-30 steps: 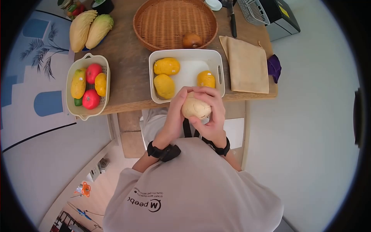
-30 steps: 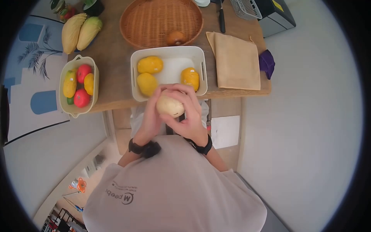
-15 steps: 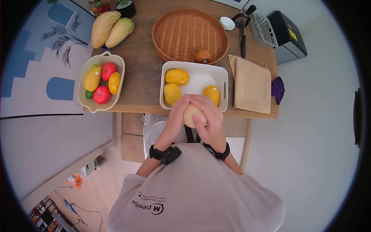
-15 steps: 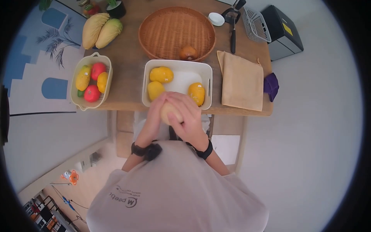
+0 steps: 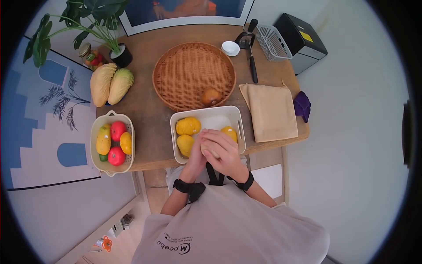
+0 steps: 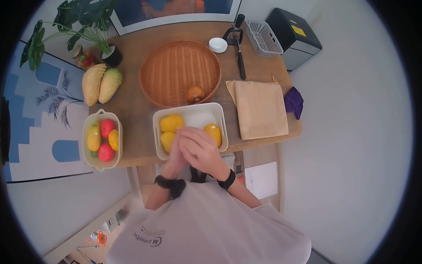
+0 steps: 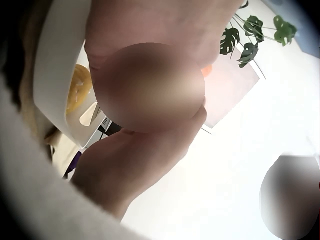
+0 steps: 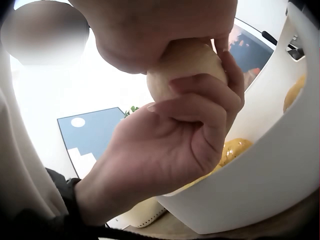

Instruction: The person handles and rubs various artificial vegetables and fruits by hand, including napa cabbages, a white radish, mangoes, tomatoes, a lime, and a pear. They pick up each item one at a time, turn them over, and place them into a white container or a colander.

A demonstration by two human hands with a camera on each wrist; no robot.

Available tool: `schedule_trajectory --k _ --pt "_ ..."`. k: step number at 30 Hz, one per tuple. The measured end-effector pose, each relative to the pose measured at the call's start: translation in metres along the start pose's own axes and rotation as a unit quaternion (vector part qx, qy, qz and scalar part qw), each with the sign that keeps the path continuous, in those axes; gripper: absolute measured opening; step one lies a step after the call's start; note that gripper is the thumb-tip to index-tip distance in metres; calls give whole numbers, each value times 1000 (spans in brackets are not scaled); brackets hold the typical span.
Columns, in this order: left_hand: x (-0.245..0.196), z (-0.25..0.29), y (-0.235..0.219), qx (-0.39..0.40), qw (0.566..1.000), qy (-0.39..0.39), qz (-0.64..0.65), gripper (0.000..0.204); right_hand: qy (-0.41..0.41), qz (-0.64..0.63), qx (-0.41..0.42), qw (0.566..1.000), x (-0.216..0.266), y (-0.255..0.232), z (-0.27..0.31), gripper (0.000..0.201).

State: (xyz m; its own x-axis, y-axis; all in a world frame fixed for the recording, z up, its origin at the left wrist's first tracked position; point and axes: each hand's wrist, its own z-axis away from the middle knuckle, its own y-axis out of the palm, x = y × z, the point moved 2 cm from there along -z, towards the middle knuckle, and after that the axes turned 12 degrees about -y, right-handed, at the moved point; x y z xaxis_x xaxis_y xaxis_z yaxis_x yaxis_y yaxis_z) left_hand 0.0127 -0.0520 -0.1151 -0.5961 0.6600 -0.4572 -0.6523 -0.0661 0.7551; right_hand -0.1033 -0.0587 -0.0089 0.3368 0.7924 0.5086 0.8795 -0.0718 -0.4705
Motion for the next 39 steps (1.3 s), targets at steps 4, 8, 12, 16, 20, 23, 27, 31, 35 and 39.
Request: schedule_trajectory --k 4,8,12,16,20,23,27,31,35,39 --pt "-14 -6 -10 201 977 -62 25 49 188 -105 -38 976 -20 -6 5 21" --pt "-20 17 17 40 997 -54 23 52 23 -3 28 999 -15 -7 -1 22" --pt "-6 1 -1 27 998 20 -56 53 5 14 21 1000 -16 -5 -1 27" --pt "-17 9 12 -33 998 2 -47 49 202 -84 -4 976 -29 -5 -2 30" --pt "-20 11 14 -87 985 92 -117 48 76 -13 36 996 -1 0 -12 25" --pt "-19 15 9 -62 975 112 -184 47 43 -48 -14 998 -6 2 -9 27" --pt "-26 27 40 -113 991 -2 -76 41 154 -93 -108 978 -17 4 -7 23" --pt "-24 31 28 -42 972 116 -199 41 -17 -11 10 1000 -2 3 -12 20" --pt "-29 31 28 -68 991 67 -91 43 34 -44 -24 998 -8 2 -13 28" --pt "-30 30 29 -93 993 70 -26 43 100 -62 24 993 -8 4 -12 37"
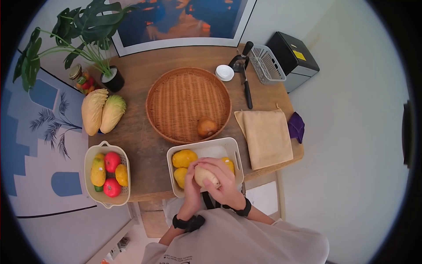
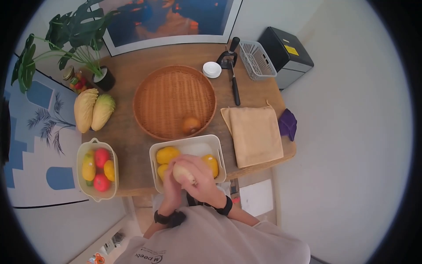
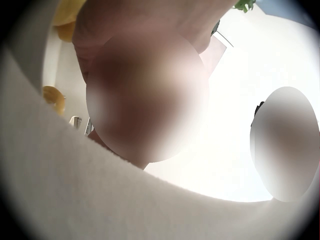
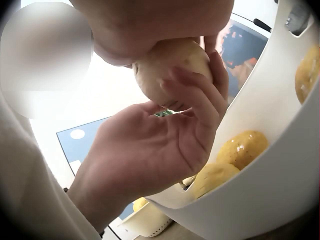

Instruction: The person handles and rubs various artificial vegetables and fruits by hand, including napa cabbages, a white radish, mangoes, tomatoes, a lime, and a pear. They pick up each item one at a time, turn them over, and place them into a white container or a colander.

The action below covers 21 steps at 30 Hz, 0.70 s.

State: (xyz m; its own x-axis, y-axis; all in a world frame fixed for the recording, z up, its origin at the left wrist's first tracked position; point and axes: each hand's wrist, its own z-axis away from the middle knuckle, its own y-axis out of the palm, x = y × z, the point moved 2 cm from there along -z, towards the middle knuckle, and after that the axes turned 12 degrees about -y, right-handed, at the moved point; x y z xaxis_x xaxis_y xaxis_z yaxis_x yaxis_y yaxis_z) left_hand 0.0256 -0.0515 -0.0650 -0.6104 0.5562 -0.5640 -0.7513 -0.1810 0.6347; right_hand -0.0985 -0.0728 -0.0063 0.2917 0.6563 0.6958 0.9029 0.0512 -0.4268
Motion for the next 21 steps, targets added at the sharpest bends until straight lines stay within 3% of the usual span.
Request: schedule_trajectory --k 3,6,10,12,13,15,17,19,21 --pt "-9 7 1 9 999 11 -45 42 11 1 -34 999 4 1 1 34" --pt "-11 11 1 -7 997 11 -73 43 74 -100 -120 985 -10 2 2 34" --pt "0 7 -9 -28 999 -2 -43 46 9 -104 -14 994 -3 -2 -1 34" --pt "13 -2 -23 0 992 62 -109 48 -9 -115 -1 993 2 3 2 34" --pt "16 -4 -27 13 985 95 -140 49 26 -132 -29 991 0 2 3 33" --pt "-6 12 -8 19 992 -4 -124 47 96 -166 -80 978 -3 1 6 30" --pt "-5 12 -8 13 986 16 -167 47 25 -65 -65 995 0 3 7 33" --pt "11 -2 -22 -5 951 151 -271 47 -61 7 -17 998 5 6 9 33" --pt "11 -2 -29 23 958 101 -268 48 -164 49 60 983 12 8 12 31"
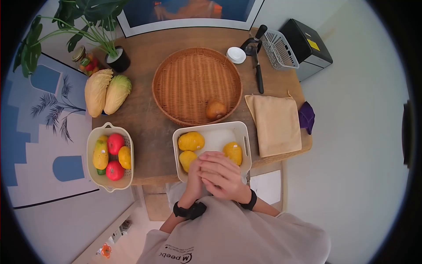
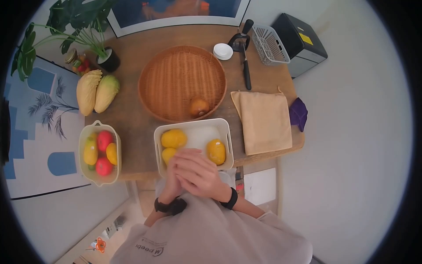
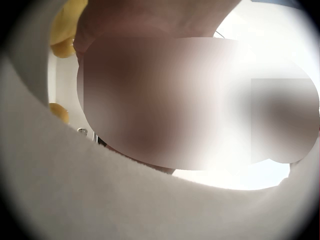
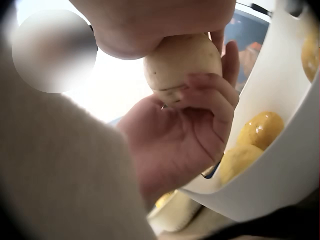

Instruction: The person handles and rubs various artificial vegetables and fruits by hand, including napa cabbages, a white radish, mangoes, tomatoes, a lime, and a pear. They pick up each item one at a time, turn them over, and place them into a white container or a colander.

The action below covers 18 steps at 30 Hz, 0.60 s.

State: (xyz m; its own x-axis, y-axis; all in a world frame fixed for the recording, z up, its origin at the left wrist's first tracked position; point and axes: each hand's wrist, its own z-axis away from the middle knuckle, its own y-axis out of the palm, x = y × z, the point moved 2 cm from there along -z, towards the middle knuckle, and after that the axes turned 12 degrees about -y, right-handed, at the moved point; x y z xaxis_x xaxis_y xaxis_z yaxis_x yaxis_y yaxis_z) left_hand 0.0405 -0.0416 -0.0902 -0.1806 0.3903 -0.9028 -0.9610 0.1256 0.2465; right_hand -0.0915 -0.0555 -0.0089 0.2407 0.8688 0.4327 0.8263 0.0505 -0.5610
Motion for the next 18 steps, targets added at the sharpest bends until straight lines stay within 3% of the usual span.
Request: schedule_trajectory --k 4,5,7,8,9,12,13,15,17,18 --pt "-41 10 13 5 982 -123 143 47 235 -80 -192 949 -13 -5 -6 21" --pt "-32 9 14 -25 984 -100 147 44 205 -80 -175 960 -8 -5 -10 24" --pt "-31 4 11 -7 997 76 17 43 95 -47 -57 993 5 -2 -14 29" --pt "-28 7 8 28 997 48 54 42 46 -31 2 998 14 1 -12 31" --pt "-25 9 6 59 994 18 90 40 6 -31 -6 999 15 5 -10 34" --pt "-14 14 1 -22 952 -128 276 40 127 -63 -143 980 -1 5 -9 28" --pt "-14 18 3 -27 944 -132 300 39 160 -53 -152 974 -2 3 -18 27" --pt "-21 22 8 -31 928 -137 346 39 91 -39 -67 993 11 7 -15 29" --pt "-30 20 7 53 947 -4 316 38 39 -36 -32 998 15 9 -13 31" --pt "-33 20 7 50 944 -3 325 38 22 -43 -39 998 12 11 -9 33"
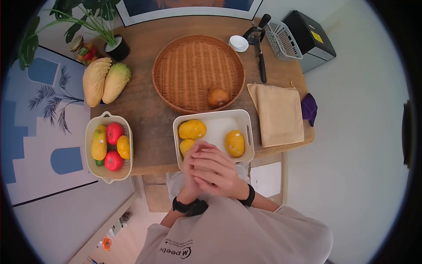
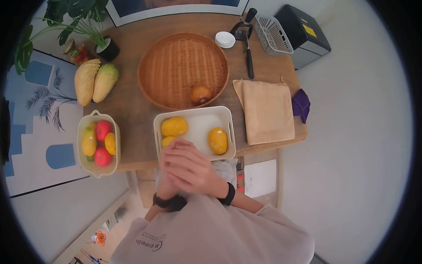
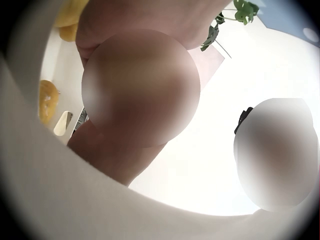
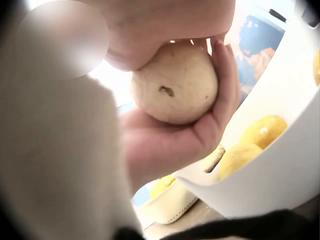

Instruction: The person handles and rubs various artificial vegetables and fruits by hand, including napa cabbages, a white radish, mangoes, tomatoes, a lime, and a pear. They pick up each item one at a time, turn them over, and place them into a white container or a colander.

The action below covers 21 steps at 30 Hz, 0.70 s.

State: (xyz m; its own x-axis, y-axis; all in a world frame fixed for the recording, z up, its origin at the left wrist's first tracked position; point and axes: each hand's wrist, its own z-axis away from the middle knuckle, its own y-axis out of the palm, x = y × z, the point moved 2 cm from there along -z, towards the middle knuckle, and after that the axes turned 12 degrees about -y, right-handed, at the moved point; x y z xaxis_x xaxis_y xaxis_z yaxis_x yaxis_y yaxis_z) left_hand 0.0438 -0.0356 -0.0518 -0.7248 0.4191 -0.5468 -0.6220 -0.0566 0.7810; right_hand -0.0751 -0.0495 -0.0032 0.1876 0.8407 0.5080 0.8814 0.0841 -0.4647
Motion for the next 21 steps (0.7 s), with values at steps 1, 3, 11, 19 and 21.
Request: schedule_trajectory --k 1,3,11,19,21 --pt "-3 0 3 -2 1000 3 10 38 -19 -9 -4 1000 -3 0 0 34" --pt "-14 6 13 -137 983 -83 93 37 92 -25 -50 994 -8 -8 -10 36" --pt "-6 3 18 -101 990 -65 74 39 101 -17 -86 991 0 0 -4 32" --pt "10 2 -11 41 985 -82 147 37 15 -18 -80 997 5 -4 -4 30" --pt "-6 4 12 -97 984 -95 116 35 176 -46 -176 968 1 -8 -15 31"
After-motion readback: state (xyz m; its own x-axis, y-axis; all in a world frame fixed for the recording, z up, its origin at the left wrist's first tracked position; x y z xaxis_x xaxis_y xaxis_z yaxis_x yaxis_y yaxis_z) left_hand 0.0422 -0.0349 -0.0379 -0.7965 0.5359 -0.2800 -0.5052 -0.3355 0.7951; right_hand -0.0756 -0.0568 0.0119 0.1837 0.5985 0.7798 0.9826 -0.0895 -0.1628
